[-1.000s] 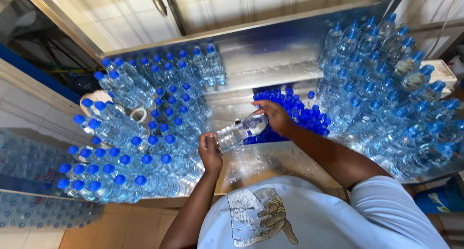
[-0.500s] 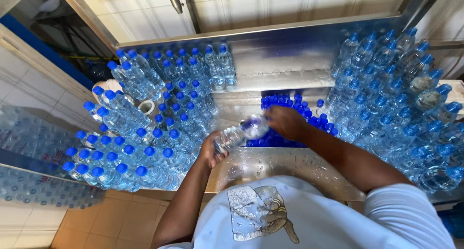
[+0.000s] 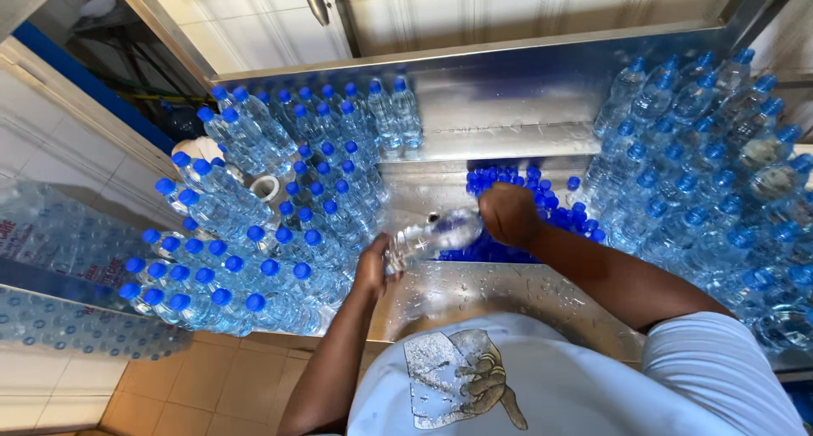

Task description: The person repeatedly picks up plastic water bottles from a stainless steel tray, places them under a capping mechanism, and secures blue caps onto them. The capped bottles are then placed back onto the tray among other finished bottles.

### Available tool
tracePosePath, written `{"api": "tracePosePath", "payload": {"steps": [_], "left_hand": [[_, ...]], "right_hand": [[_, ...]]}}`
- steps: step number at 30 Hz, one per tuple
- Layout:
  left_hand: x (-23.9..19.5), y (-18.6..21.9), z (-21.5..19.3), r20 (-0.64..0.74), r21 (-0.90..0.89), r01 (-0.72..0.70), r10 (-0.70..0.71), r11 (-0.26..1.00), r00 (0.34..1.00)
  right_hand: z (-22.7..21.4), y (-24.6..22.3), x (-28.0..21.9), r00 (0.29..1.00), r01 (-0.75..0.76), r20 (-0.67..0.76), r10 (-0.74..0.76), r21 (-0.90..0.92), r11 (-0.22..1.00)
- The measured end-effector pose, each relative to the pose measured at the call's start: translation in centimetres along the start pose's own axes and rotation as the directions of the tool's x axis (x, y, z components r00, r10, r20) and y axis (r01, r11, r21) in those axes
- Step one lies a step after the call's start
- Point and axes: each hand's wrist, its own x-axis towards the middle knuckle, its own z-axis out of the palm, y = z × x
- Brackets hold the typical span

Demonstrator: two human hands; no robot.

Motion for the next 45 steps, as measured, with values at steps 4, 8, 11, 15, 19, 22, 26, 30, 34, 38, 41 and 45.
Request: {"api": "tracePosePath", "payload": {"steps": [4,8,11,15,19,22,26,30,34,38,41,45], "left_hand": [[-0.7,0.6,-0.7,0.125,0.617,-0.675,0.797,0.404,0.591],[1.1,0.1,-1.0,0.097,0.354,-0.868,0.909,0.349,0.406],[4.9,-2.0,-1.1,0.128,0.092,-0.792,0.781,0.604,0.611],[11.6,-8.7,-0.2,0.344,-0.185,-0.110,0.170,0.976,0.923],[4.4,-4.4,1.5,0.304,-0.023,-0.061,0.065,0.998,0.951],[5.5,-3.3,-1.5,0.385,0.171,-0.236,0.155,0.957,0.910],[9.4,-9.6,-6.1,0.376,0.914,-0.396,0.180,0.086,0.909],[9.1,-11.4,-6.4,0.205,0.970,-0.214,-0.085,-0.116,0.975],[10.8,-11.5,-6.2,0.120,0.982,-0.143,-0.183,-0.120,0.976],[10.3,-12.2,-6.5,0.114,0.968,-0.161,-0.231,-0.194,0.966],[11.1,-12.5,-6.5,0.098,0.954,-0.161,-0.246,-0.252,0.964],[8.2,-8.8,-5.3,0.177,0.974,-0.198,-0.170,-0.111,0.969]], "right_hand": [[0.2,-4.7,1.9,0.101,-0.994,0.728,0.678,0.097,0.045],[-3.2,-6.5,6.5,0.179,-0.804,0.929,0.324,0.328,-0.496],[-1.7,-6.1,8.3,0.625,-0.560,0.759,0.181,0.598,-0.574],[3.1,-8.5,8.9,0.543,-0.502,0.747,0.384,0.655,-0.565],[5.6,-10.2,12.6,0.314,-0.931,0.849,0.426,0.187,0.315],[12.2,-4.9,9.7,0.444,-0.842,0.763,0.469,0.535,-0.073],[19.6,5.2,10.2,0.516,-0.855,0.274,0.812,0.102,0.509],[27.2,15.5,10.6,0.369,-0.928,0.107,0.923,-0.020,0.373],[32.5,19.0,10.8,0.379,-0.923,0.103,0.920,0.110,0.368],[37.1,22.5,6.4,0.508,-0.821,0.217,0.833,0.416,0.392],[29.7,20.9,4.7,0.641,-0.749,0.210,0.738,0.377,0.544],[25.3,18.3,-1.6,0.368,-0.532,0.601,0.709,-0.489,0.691]]}}
